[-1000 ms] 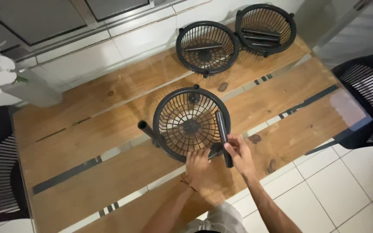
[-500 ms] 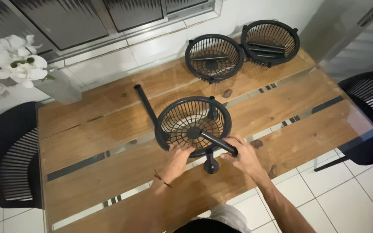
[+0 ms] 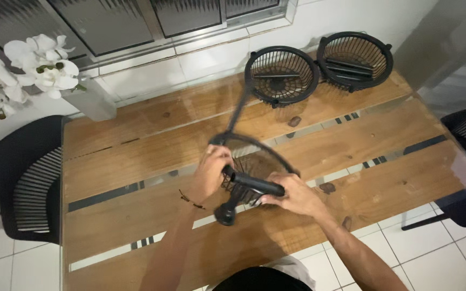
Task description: The person assembles a small black fan by inserting a cylindrical rod into the fan cage, then attaching a handle to the rod. The person repeats this process with a second fan unit, aligning and securing the components on a wooden table.
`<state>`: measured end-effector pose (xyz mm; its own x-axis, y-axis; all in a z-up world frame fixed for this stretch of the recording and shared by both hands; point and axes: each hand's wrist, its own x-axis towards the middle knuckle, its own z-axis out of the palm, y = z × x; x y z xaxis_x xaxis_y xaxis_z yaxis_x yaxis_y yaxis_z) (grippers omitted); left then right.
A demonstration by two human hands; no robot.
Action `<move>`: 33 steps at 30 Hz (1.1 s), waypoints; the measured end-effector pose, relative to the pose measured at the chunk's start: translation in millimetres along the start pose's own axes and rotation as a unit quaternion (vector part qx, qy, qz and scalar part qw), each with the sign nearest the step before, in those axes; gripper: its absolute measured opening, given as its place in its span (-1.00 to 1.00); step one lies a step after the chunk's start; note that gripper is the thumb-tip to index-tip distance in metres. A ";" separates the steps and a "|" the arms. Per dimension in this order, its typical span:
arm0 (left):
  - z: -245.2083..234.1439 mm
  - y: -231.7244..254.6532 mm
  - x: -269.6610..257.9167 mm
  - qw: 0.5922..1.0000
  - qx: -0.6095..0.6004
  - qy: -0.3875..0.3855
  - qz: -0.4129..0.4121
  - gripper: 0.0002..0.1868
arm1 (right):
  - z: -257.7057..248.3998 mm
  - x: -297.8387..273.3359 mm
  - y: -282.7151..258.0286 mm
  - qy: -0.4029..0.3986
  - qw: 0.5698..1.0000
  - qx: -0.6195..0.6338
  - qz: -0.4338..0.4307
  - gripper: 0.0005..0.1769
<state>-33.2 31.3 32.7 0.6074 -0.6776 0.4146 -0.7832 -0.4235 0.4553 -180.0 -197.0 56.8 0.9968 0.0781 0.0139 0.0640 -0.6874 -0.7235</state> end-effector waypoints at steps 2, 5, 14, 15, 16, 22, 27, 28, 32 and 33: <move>-7.2 6.9 3.4 0.993 -0.068 0.045 -0.090 -0.66 | 8.5 1.5 -9.5 -0.031 0.995 0.027 0.091 -0.59; -14.0 26.6 2.2 0.952 -0.134 0.063 -0.267 -0.84 | 20.7 4.0 -18.8 0.058 0.985 0.102 0.124 -0.50; -10.4 38.7 -14.3 0.995 0.004 -0.027 -0.098 -0.59 | 67.9 8.1 4.5 0.126 0.956 0.214 0.157 -0.52; -9.3 33.1 -13.1 0.995 0.004 -0.026 -0.095 -0.59 | 72.3 8.4 9.9 0.108 0.944 0.271 0.154 -0.52; -8.7 26.8 -11.4 0.995 0.004 -0.025 -0.092 -0.60 | 75.2 8.2 15.7 0.090 0.929 0.328 0.149 -0.52; -3.7 3.2 -1.5 0.999 0.011 -0.032 -0.028 -0.60 | 56.5 -15.4 37.3 0.116 0.936 0.304 0.134 -0.62; -4.6 5.2 8.8 0.997 -0.042 -0.057 -0.014 -0.53 | 20.4 -34.7 18.8 0.182 0.978 0.103 0.009 -0.53; -5.0 7.2 10.3 0.996 -0.047 -0.071 -0.014 -0.45 | 12.4 -34.8 14.6 0.177 0.981 0.082 0.019 -0.51; -1.5 18.9 15.0 0.997 0.002 -0.071 -0.033 -0.26 | -11.0 -30.3 4.6 0.184 0.982 0.049 -0.014 -0.53; -0.7 21.5 14.9 0.998 -0.001 -0.061 -0.024 -0.29 | -14.7 -29.3 3.8 0.179 0.983 0.039 -0.021 -0.52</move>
<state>-40.9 12.5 49.2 0.6240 -0.7245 0.2928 -0.7528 -0.4570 0.4737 -208.3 -212.5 63.8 0.9467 -0.1639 0.2774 0.1160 -0.6298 -0.7681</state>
